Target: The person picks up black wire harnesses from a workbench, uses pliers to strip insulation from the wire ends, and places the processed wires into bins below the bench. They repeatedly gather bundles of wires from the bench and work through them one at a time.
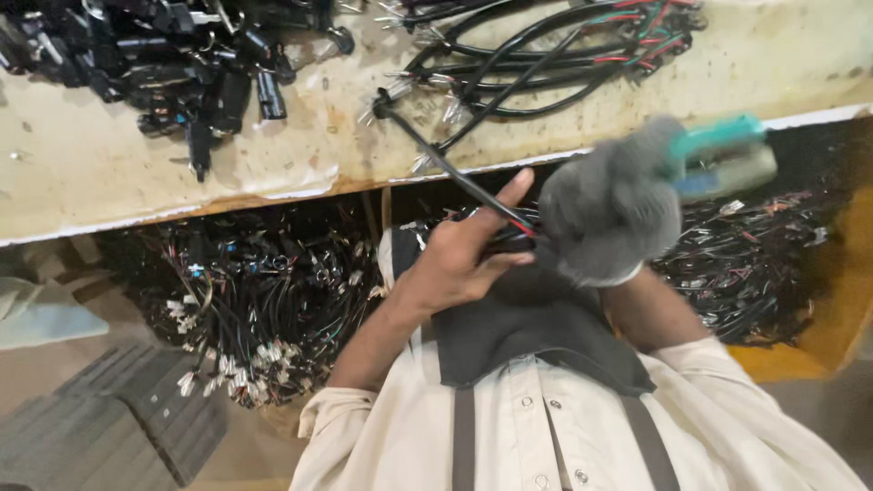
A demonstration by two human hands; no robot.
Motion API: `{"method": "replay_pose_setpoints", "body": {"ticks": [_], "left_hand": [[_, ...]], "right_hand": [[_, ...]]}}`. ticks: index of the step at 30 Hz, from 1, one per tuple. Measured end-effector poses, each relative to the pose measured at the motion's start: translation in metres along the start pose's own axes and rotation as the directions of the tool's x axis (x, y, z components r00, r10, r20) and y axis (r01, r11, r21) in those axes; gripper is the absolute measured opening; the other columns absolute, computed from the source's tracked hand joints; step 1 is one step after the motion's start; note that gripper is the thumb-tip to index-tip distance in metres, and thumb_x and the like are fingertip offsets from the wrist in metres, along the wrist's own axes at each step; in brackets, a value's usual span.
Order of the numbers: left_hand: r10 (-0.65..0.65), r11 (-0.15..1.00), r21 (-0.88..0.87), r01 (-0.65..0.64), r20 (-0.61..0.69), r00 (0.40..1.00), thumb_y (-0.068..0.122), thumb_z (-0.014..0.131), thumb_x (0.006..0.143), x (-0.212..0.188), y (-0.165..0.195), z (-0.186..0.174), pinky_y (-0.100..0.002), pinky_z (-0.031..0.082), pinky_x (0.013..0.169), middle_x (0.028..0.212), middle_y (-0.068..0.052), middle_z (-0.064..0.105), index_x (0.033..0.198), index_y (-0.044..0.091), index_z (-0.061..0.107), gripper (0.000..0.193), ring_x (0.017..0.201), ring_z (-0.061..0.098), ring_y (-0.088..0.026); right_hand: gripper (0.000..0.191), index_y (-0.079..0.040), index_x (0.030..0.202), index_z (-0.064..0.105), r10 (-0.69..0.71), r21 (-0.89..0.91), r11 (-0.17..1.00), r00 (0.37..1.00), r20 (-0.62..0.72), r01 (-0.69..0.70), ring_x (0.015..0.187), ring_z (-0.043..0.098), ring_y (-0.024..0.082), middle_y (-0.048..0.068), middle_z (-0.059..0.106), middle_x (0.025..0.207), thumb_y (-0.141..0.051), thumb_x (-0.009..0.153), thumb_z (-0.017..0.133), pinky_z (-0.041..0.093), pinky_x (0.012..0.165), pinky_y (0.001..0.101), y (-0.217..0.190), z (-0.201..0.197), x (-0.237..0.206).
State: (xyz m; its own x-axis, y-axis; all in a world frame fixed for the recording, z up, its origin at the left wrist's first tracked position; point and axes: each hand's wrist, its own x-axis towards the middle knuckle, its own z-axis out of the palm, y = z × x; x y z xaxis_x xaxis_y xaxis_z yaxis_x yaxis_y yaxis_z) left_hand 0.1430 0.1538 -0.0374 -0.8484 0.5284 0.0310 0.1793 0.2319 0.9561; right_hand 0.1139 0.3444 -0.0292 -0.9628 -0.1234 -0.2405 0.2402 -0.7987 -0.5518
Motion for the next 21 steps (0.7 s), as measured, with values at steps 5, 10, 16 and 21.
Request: {"method": "replay_pose_setpoints", "body": {"ticks": [5, 10, 16, 21], "left_hand": [[-0.269, 0.72, 0.694, 0.022, 0.249, 0.93, 0.015, 0.07, 0.085, -0.008, -0.004, -0.01, -0.044, 0.056, 0.063, 0.103, -0.017, 0.066, 0.159, 0.016, 0.039, 0.081, 0.07, 0.068, -0.033], [-0.185, 0.675, 0.738, -0.019, 0.194, 0.963, 0.034, 0.068, 0.095, 0.0, -0.006, -0.028, -0.045, 0.053, 0.072, 0.091, -0.013, 0.063, 0.151, 0.01, 0.045, 0.066, 0.081, 0.067, -0.031], [0.002, 0.737, 0.664, 0.126, -0.188, 0.982, 0.025, 0.073, 0.096, 0.004, -0.01, -0.062, -0.044, 0.052, 0.078, 0.113, -0.011, 0.069, 0.144, 0.011, 0.058, 0.051, 0.093, 0.067, -0.029], [0.228, 0.241, 0.867, 0.437, -0.488, 0.842, 0.002, 0.064, 0.1, 0.03, -0.084, -0.146, -0.06, 0.031, 0.12, 0.147, -0.024, 0.051, 0.145, 0.009, 0.059, 0.045, 0.139, 0.046, -0.04]], "right_hand": [[0.021, -0.008, 0.119, 0.064, -0.23, -0.792, -0.313, 0.767, 0.598, 0.524, 0.081, 0.069, 0.018, 0.008, 0.069, 0.098, 0.002, 0.1, 0.066, 0.052, 0.066, 0.0274, -0.057, -0.018, 0.074], [0.015, -0.014, 0.095, 0.072, 0.008, -0.363, -0.88, 0.775, 0.632, 0.306, 0.058, 0.06, 0.013, 0.0, 0.062, 0.069, -0.01, 0.083, 0.079, 0.044, 0.048, 0.0286, -0.053, -0.031, 0.132], [0.02, -0.007, 0.112, 0.067, -0.165, -0.609, -0.667, 0.712, 0.682, 0.429, 0.075, 0.066, 0.014, 0.006, 0.067, 0.092, -0.001, 0.095, 0.075, 0.053, 0.06, 0.0313, -0.049, -0.004, 0.107], [0.028, -0.011, 0.115, 0.066, -0.096, -0.706, -0.619, 0.859, 0.502, 0.343, 0.082, 0.068, 0.023, 0.01, 0.067, 0.105, -0.008, 0.092, 0.082, 0.054, 0.063, 0.0362, -0.04, -0.022, 0.034]]}}
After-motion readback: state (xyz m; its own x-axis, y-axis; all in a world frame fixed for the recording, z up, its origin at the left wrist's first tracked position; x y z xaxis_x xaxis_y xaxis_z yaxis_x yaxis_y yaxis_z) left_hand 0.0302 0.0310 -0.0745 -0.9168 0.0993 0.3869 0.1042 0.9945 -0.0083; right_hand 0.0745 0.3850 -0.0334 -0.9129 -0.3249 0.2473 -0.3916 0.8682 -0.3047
